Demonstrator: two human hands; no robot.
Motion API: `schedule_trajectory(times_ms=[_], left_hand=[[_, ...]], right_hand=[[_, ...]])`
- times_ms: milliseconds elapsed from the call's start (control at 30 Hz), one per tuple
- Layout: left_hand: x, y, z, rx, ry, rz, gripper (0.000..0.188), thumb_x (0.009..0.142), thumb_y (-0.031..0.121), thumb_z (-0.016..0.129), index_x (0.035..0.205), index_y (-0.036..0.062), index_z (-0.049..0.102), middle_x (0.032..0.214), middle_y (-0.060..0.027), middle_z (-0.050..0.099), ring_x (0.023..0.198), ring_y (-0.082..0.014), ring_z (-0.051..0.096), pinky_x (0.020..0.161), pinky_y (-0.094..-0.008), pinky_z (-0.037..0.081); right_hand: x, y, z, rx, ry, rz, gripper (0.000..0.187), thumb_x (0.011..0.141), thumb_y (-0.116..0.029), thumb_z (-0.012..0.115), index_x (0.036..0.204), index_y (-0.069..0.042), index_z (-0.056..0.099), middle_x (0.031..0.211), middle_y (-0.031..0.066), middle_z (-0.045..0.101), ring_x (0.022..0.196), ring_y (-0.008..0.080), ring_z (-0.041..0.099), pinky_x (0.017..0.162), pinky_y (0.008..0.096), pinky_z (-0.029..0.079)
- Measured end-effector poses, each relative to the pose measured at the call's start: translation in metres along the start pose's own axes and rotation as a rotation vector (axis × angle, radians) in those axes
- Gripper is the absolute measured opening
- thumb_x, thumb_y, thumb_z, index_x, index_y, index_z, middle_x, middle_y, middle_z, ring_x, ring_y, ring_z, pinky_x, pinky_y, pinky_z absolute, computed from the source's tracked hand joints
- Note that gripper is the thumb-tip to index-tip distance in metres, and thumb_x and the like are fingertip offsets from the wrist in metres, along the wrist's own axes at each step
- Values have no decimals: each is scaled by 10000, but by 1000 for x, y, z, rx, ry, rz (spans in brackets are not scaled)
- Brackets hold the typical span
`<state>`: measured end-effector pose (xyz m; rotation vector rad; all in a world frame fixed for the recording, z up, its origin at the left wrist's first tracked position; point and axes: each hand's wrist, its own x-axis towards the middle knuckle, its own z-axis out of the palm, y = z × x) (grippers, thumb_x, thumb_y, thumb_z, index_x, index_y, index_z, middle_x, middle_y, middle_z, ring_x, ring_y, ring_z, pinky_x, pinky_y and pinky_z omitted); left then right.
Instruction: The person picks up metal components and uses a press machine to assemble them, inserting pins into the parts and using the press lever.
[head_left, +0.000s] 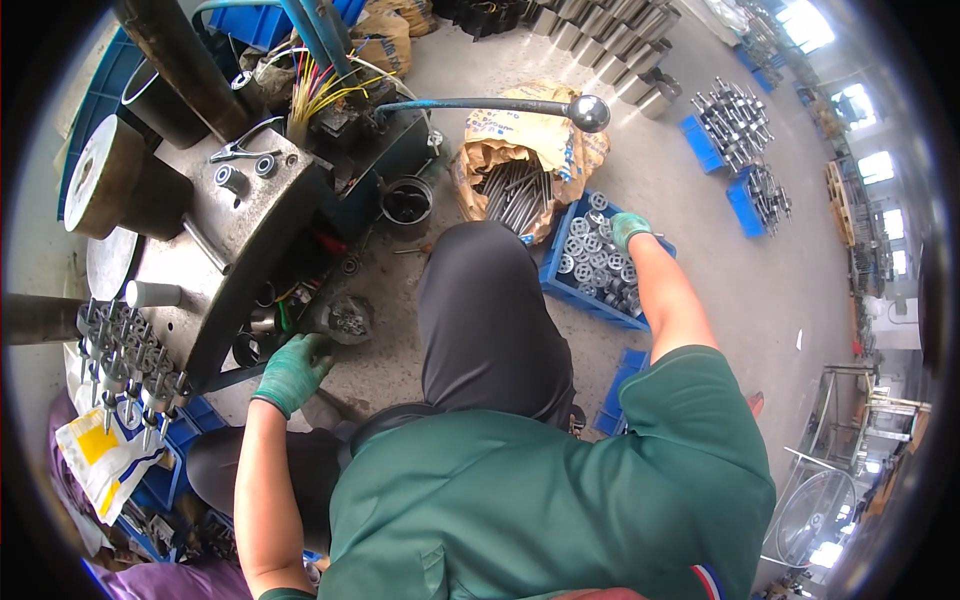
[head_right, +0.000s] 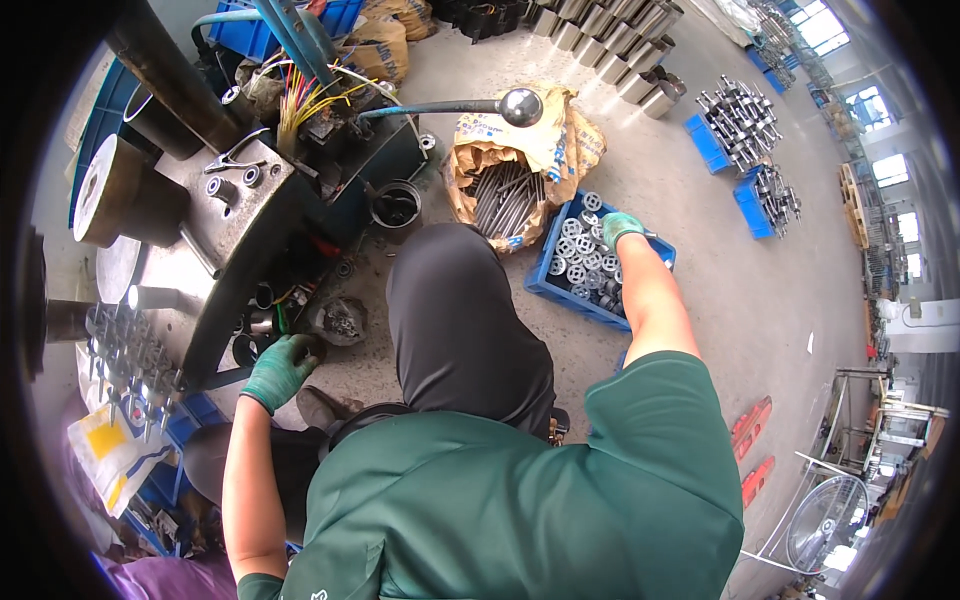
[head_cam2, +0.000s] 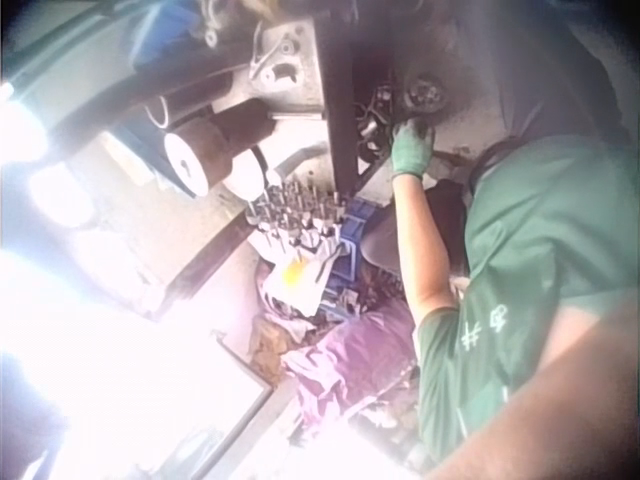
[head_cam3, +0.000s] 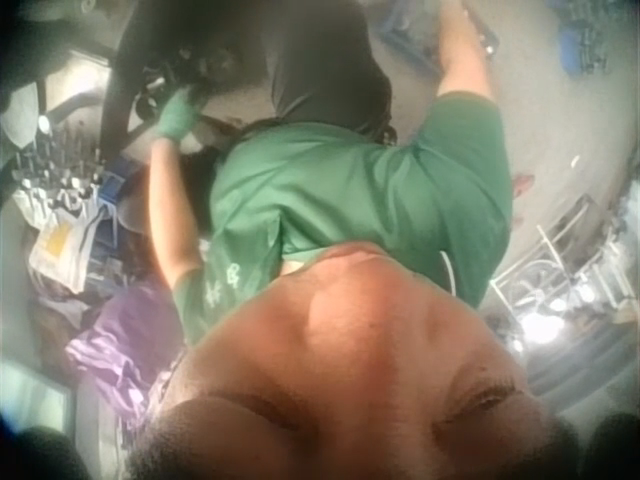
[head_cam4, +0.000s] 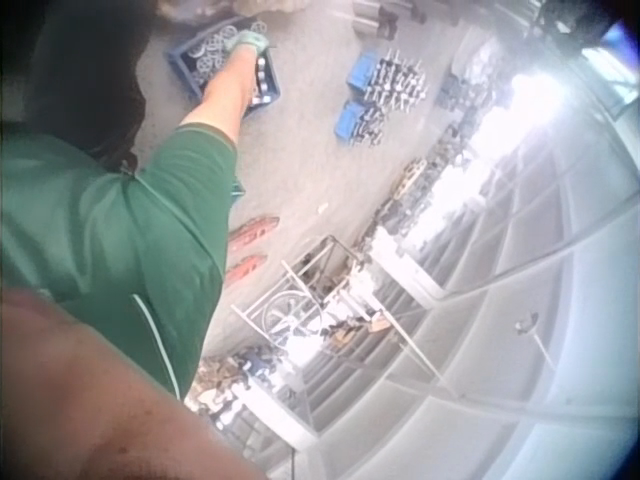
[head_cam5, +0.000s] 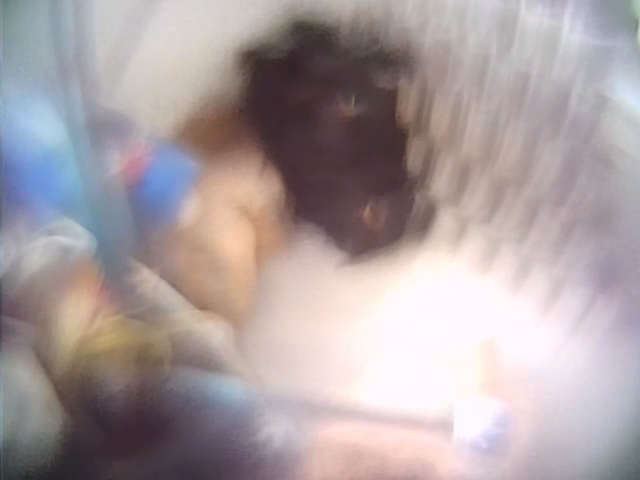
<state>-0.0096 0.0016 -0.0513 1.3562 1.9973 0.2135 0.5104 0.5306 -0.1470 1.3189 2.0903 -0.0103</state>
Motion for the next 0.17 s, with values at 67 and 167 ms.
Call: schedule_trajectory(times_ms=[67, 167], left_hand=[[2, 7, -3, 15, -20, -38, 374, 947, 249, 732, 1279, 84, 686, 1223, -221, 671, 1138, -430, 658, 988, -492, 544], [-2, 6, -2, 39, -18, -56, 381, 943, 251, 735, 1280, 82, 685, 1228, -224, 670, 1146, -428, 656, 994, -492, 541]], right_hand=[[10, 0, 4, -1, 5, 30, 260, 915, -243, 697, 1103, -115, 824, 1197, 174, 773, 1118, 361, 744, 942, 459, 593], [19, -32, -20, -181, -118, -74, 292, 917, -229, 732, 1175, -119, 814, 1250, 153, 767, 1163, 317, 741, 983, 447, 592]])
